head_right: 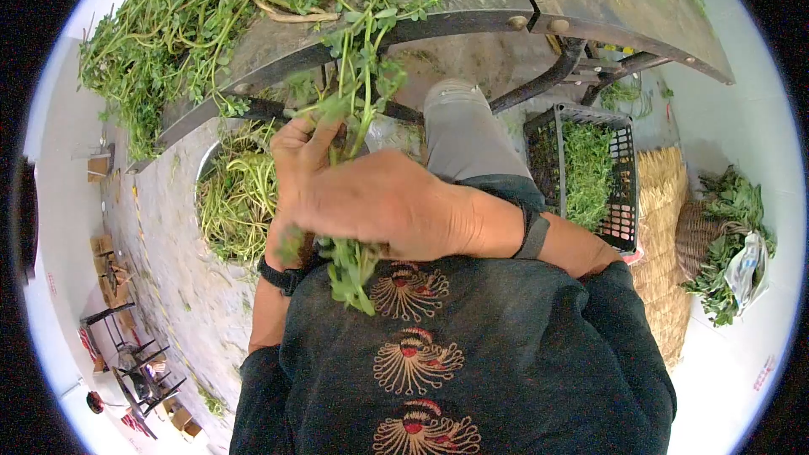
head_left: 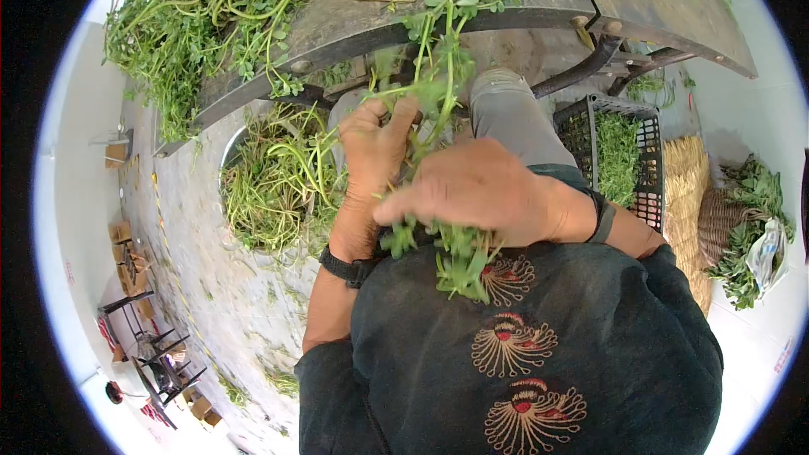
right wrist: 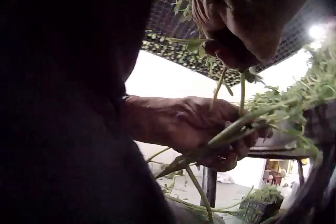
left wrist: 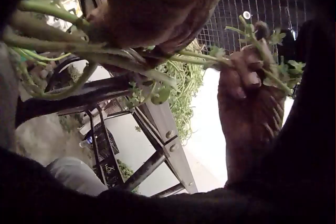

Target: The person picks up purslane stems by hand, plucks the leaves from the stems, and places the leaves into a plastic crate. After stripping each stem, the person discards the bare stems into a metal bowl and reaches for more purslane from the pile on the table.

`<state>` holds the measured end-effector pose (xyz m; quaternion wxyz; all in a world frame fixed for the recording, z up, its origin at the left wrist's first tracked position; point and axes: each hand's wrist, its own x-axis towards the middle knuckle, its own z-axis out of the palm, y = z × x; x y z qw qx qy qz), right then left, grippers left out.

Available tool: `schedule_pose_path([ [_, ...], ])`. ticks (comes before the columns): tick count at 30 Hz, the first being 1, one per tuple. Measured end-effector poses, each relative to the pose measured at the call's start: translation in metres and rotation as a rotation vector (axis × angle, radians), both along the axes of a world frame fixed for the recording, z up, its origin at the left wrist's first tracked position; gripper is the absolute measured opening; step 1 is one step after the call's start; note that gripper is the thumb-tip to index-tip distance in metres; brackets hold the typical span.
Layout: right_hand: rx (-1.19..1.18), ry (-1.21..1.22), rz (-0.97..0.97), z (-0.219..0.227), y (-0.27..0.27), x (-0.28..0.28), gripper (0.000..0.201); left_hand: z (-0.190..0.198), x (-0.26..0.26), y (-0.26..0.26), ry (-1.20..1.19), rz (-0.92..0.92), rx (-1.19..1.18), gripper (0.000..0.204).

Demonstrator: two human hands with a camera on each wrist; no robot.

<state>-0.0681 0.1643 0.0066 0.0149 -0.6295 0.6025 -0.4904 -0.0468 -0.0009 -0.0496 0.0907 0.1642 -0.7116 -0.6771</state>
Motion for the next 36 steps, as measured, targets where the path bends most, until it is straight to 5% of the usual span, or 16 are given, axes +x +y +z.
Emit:
schedule_pose_path([
  [3, -0.093, -0.084, -0.388, 0.01, 0.002, -0.018, 0.022, 0.005, 0.003, 0.006, 0.093, -0.024, 0.008, 0.013],
  [4, -0.092, -0.093, -0.381, 0.015, 0.008, -0.02, 0.022, 0.008, 0.009, 0.009, 0.129, -0.045, -0.023, 0.014],
  [6, -0.009, -1.13, -0.343, 0.018, 0.017, -0.027, 0.019, 0.014, 0.011, 0.013, 0.094, -0.062, -0.056, 0.017],
  [9, -0.094, -1.159, -0.365, 0.008, 0.019, -0.032, 0.016, 0.016, 0.009, 0.017, 0.139, -0.034, 0.143, 0.02],
  [14, -0.087, -1.169, -0.408, -0.001, 0.017, -0.036, 0.016, 0.014, 0.008, 0.012, 0.191, -0.074, -0.065, 0.026],
  [18, 0.053, -1.16, -0.438, -0.001, 0.02, -0.041, 0.016, 0.022, 0.007, 0.014, 0.176, 0.016, 0.088, 0.025],
  [21, -0.013, -0.999, -0.458, 0.006, 0.007, -0.034, 0.016, 0.025, 0.008, 0.016, 0.163, 0.013, -0.188, 0.023],
  [26, -0.062, -0.858, -0.399, -0.026, -0.003, -0.039, 0.019, 0.006, 0.005, 0.013, 0.571, -0.047, -0.632, 0.021],
  [28, -0.021, -0.8, -0.42, -0.024, -0.001, -0.038, 0.021, 0.015, 0.008, 0.015, 0.509, -0.084, -0.611, 0.022],
  [30, -0.07, -0.357, -0.435, -0.016, 0.004, -0.031, 0.022, 0.014, 0.007, 0.014, 0.445, -0.117, -0.592, 0.023],
  [32, -0.082, -0.316, -0.322, -0.012, 0.001, -0.019, 0.022, 0.0, 0.003, 0.013, 0.324, -0.023, -0.16, 0.019],
  [36, 0.08, -0.299, -0.158, 0.0, 0.015, -0.014, 0.023, 0.012, 0.0, 0.019, 0.269, 0.006, -0.148, 0.018],
])
